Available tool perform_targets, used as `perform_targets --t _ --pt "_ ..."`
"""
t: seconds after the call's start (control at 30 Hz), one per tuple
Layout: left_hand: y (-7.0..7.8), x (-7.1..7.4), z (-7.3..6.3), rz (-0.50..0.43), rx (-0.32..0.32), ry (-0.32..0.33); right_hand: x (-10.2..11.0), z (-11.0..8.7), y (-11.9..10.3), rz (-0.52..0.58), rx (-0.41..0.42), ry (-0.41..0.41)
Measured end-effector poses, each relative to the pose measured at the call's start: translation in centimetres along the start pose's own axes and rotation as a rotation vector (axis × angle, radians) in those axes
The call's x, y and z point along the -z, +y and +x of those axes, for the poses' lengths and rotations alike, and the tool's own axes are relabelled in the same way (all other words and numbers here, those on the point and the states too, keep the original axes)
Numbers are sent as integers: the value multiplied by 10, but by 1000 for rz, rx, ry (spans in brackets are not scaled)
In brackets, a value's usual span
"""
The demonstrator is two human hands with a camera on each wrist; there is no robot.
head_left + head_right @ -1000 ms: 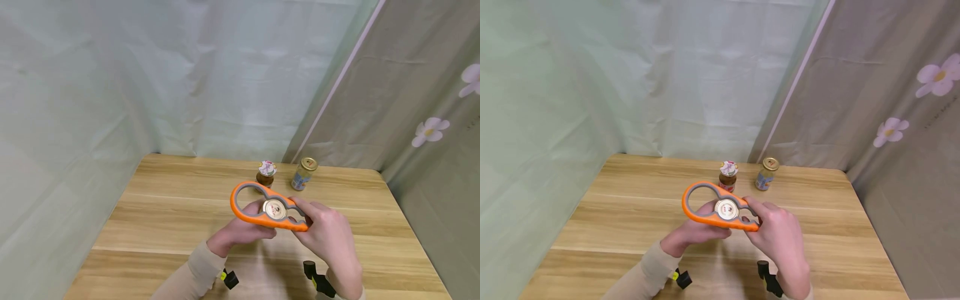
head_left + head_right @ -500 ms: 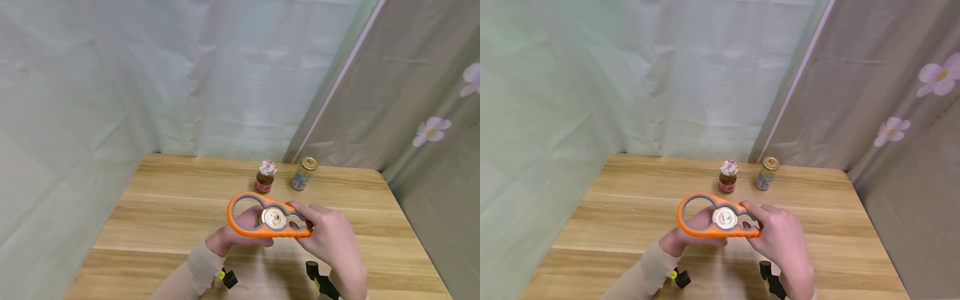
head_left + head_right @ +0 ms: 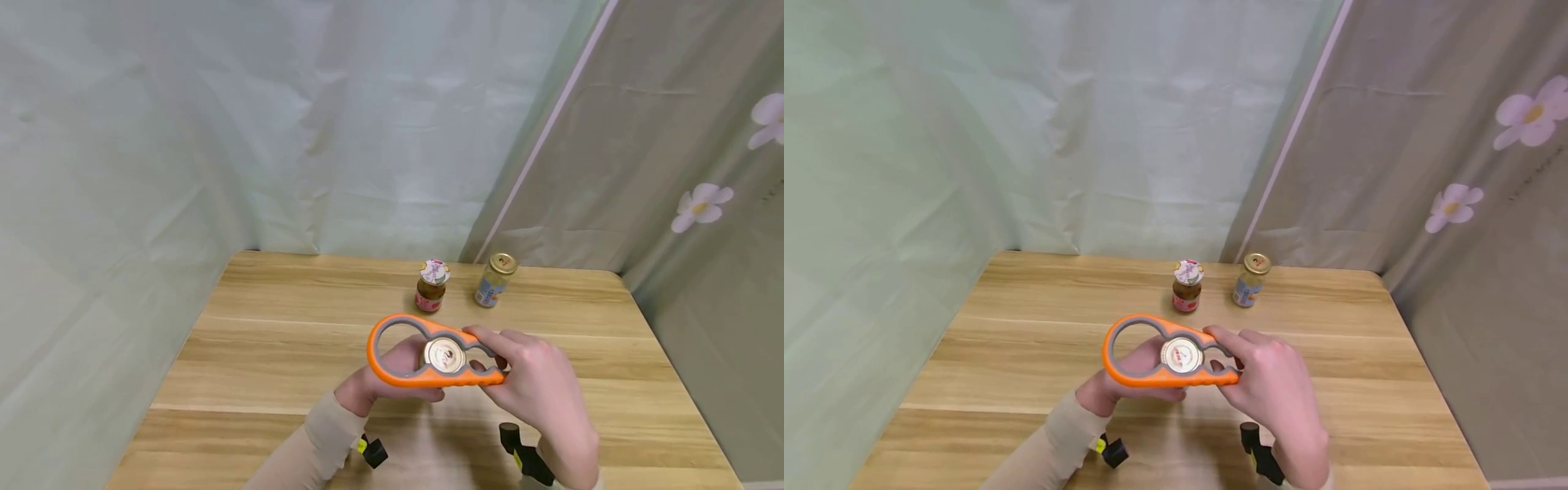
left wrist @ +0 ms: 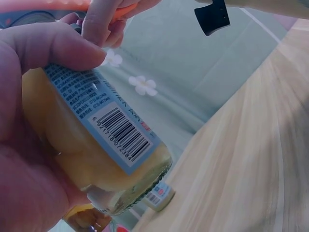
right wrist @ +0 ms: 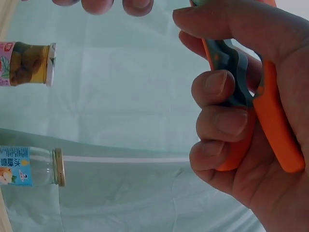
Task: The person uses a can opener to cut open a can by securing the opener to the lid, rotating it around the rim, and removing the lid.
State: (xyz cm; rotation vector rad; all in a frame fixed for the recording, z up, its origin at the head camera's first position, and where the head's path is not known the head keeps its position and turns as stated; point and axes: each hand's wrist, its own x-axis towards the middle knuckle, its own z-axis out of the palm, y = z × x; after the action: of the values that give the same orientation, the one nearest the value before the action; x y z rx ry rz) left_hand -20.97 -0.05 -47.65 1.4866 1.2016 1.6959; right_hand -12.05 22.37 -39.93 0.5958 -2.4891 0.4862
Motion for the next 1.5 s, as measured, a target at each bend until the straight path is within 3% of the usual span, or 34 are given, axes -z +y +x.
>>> perform_targets --t 0.1,0.33,0.53,0.63,0.87,0.97,1.0,1.03,1.13,1.2,1.23,1.27,1.37,1.5 --pt "2 -1 0 -58 22 -5 0 0 1 14 15 4" --pt "10 -4 5 103 7 -16 3 -1 5 40 18 -2" --pt "8 -4 5 74 41 -34 4 -3 5 22 28 -6" --pt "3 -3 3 66 51 -11 4 -3 6 23 31 -11" --pt "-2 -4 -1 168 71 67 4 -3 8 38 59 -8" --pt "-2 -5 0 120 72 76 4 -4 8 45 67 0" --pt "-1 -5 0 -29 101 37 4 -4 9 48 69 3" --pt "-1 -5 0 -103 107 14 4 -4 9 51 69 5" --pt "-1 -7 -1 -213 122 -23 4 -4 9 55 70 10" --pt "-2 -8 -3 -220 127 -3 4 -5 9 59 71 13" --pt "-2 -8 -3 -53 93 47 4 -5 9 61 71 14" --pt "-2 -9 -4 -25 94 84 4 -5 9 61 72 16" --pt "-2 -9 -6 1 117 163 5 -4 9 66 78 28" --pt "-2 -8 -9 -37 139 172 6 -4 10 63 82 40"
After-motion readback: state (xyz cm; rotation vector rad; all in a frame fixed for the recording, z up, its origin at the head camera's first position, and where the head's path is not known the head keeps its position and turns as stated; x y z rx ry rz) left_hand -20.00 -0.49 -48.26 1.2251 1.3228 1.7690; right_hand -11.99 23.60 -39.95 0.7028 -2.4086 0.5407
